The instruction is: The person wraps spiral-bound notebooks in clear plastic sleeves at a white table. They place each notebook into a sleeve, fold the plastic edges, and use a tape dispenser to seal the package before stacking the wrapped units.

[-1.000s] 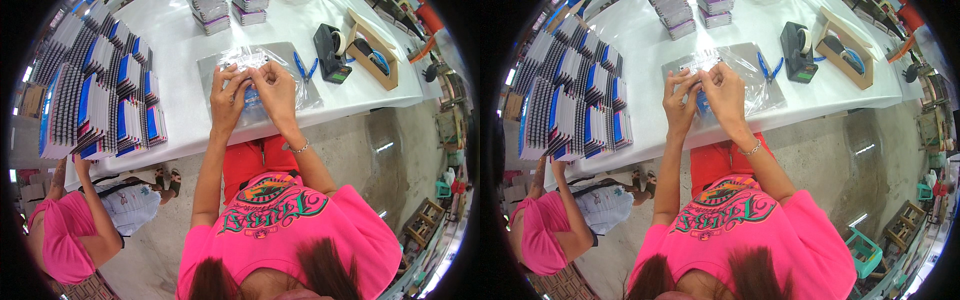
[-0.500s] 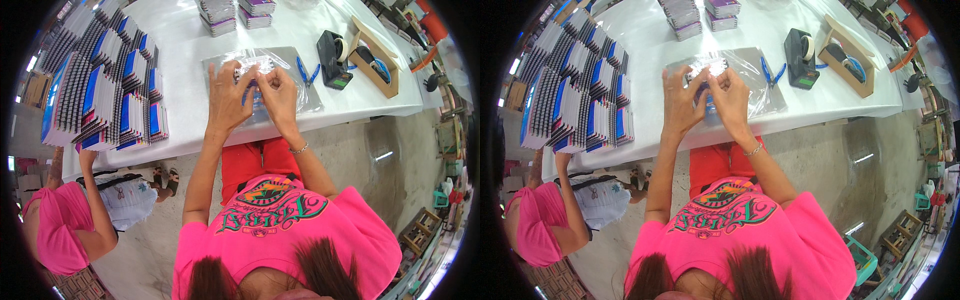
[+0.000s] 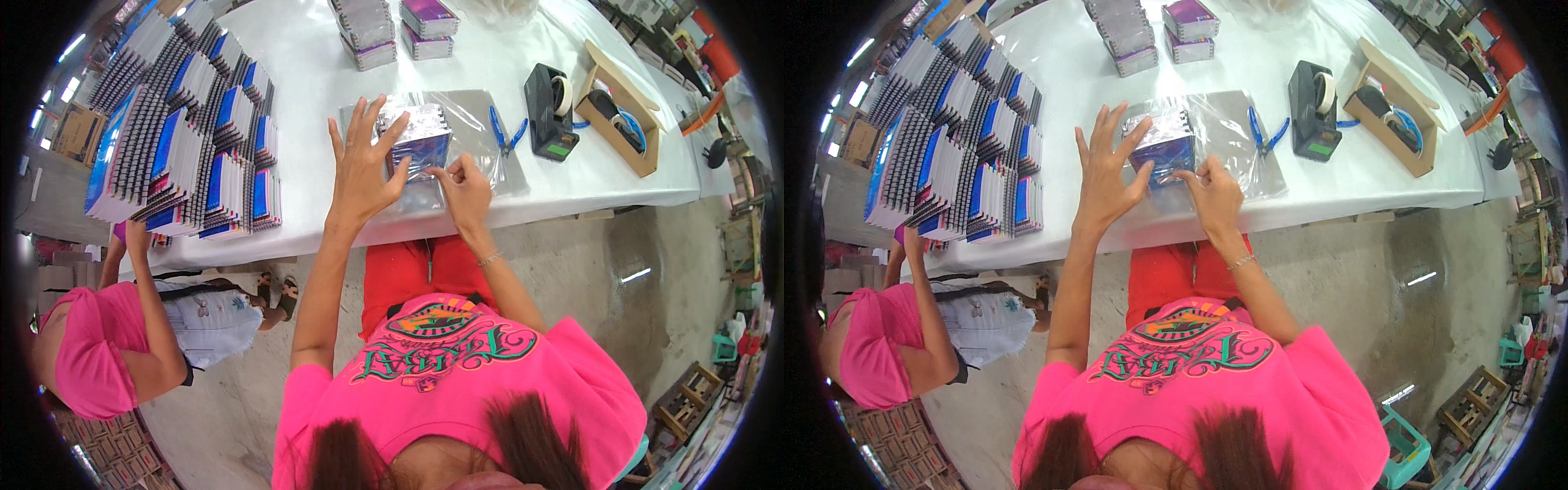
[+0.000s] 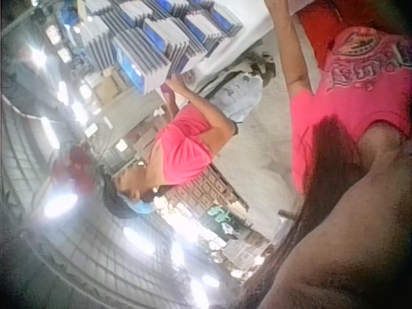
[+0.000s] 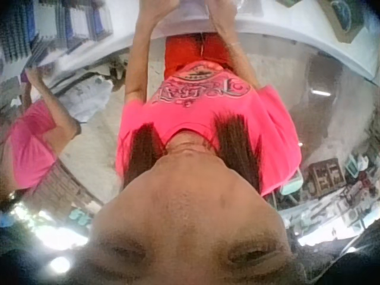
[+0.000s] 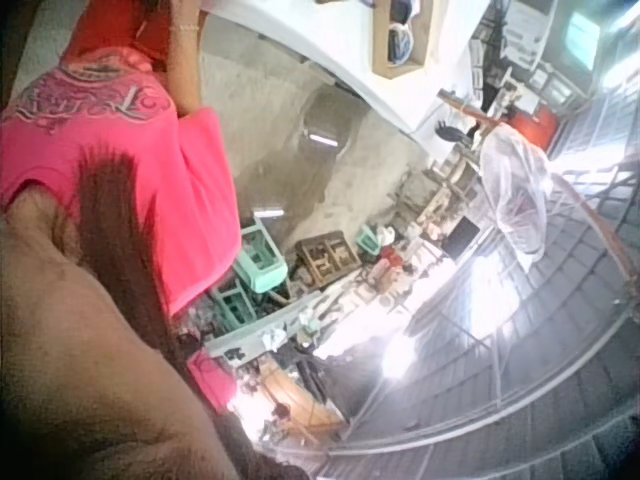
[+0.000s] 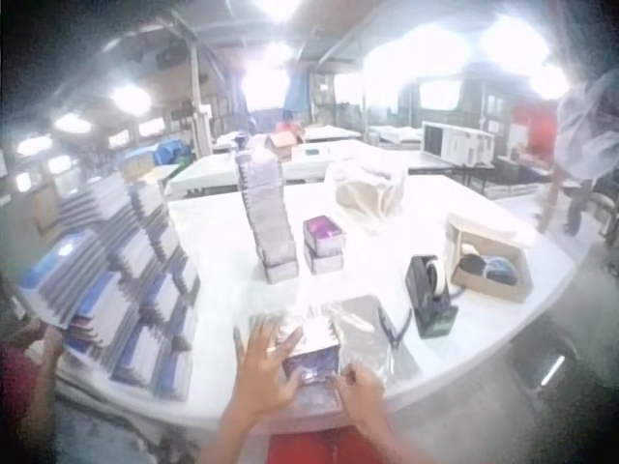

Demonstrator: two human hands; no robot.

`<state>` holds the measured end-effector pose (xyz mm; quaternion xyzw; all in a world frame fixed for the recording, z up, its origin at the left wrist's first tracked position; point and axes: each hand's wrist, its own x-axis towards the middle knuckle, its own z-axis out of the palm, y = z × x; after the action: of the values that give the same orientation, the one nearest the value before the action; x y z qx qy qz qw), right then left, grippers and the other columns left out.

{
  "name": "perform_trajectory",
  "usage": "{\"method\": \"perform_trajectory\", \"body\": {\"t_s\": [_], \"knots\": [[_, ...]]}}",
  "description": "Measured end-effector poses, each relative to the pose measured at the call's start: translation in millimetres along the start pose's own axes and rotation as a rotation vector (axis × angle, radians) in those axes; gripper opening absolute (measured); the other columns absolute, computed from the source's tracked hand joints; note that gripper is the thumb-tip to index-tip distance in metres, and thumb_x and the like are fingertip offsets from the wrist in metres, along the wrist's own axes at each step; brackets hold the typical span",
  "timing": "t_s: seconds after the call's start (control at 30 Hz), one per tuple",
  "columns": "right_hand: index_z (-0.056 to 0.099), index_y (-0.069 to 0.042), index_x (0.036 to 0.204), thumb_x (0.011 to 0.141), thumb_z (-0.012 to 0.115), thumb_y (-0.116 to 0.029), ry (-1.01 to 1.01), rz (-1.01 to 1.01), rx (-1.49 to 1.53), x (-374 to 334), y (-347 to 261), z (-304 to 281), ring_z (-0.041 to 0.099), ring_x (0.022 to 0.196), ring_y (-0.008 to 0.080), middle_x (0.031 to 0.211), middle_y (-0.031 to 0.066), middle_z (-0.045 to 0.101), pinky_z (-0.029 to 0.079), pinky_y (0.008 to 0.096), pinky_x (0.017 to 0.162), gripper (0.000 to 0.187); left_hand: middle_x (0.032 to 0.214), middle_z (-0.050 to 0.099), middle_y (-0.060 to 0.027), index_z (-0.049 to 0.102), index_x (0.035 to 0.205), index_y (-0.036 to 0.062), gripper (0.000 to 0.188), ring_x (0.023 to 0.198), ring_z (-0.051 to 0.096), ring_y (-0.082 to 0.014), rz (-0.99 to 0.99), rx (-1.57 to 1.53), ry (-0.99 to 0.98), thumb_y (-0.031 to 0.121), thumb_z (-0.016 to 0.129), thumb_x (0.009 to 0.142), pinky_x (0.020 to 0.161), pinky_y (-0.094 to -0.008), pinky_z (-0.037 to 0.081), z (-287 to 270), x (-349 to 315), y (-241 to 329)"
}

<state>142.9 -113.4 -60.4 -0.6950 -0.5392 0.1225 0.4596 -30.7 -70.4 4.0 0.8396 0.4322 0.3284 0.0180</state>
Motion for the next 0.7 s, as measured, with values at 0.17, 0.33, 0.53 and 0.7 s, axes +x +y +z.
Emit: {"method": "perform_trajectory", "body": {"t_s": [0.17,0.33,0.53,0.7], "knots": [[0.063,-0.008,0.104,0.081,0.073,-0.036,0.175,-0.578,-0.007,42.8,-26.7,-27.6,0.055,0.099,0.0280,0.107,0.0136,0.059,0.043,0.0424,0.080,0.038,0.154,0.014,-0.0186,0.012,0.153,0.0100,0.093,0.144,0.013,-0.0369,-0.110,-0.434,0.150,0.030,0.069,0.083,0.117,-0.0518,0.013,18.4,-18.0,-12.5],[0.048,-0.007,0.136,0.092,0.053,-0.048,0.001,-0.967,-0.290,88.4,-77.0,-27.9,0.047,0.123,0.0325,0.129,0.0180,0.053,0.035,0.0509,0.102,0.059,0.147,0.022,-0.0218,0.015,0.152,0.0084,0.080,0.138,0.023,-0.0369,-0.314,-0.484,0.238,0.026,0.062,0.090,0.114,-0.0481,0.019,38.8,-48.0,-14.8],[0.035,0.003,0.142,0.092,0.050,-0.056,-0.669,-0.854,-0.262,96.0,-69.7,-16.3,0.048,0.123,0.0384,0.131,0.0276,0.049,0.036,0.0492,0.103,0.078,0.139,0.034,-0.0216,0.035,0.146,0.0091,0.052,0.131,0.034,-0.0366,-0.443,-0.256,0.237,0.022,0.049,0.097,0.110,-0.0476,0.025,47.4,-74.9,-26.8],[0.036,0.001,0.142,0.081,0.067,-0.053,-0.897,-0.890,-0.219,134.2,-65.0,-23.5,0.048,0.122,0.0394,0.130,0.0261,0.051,0.038,0.0488,0.101,0.087,0.129,0.047,-0.0188,0.048,0.138,0.0084,0.041,0.122,0.044,-0.0348,-0.465,-0.163,0.282,0.023,0.044,0.099,0.107,-0.0465,0.029,51.2,-79.8,-23.6]]}}
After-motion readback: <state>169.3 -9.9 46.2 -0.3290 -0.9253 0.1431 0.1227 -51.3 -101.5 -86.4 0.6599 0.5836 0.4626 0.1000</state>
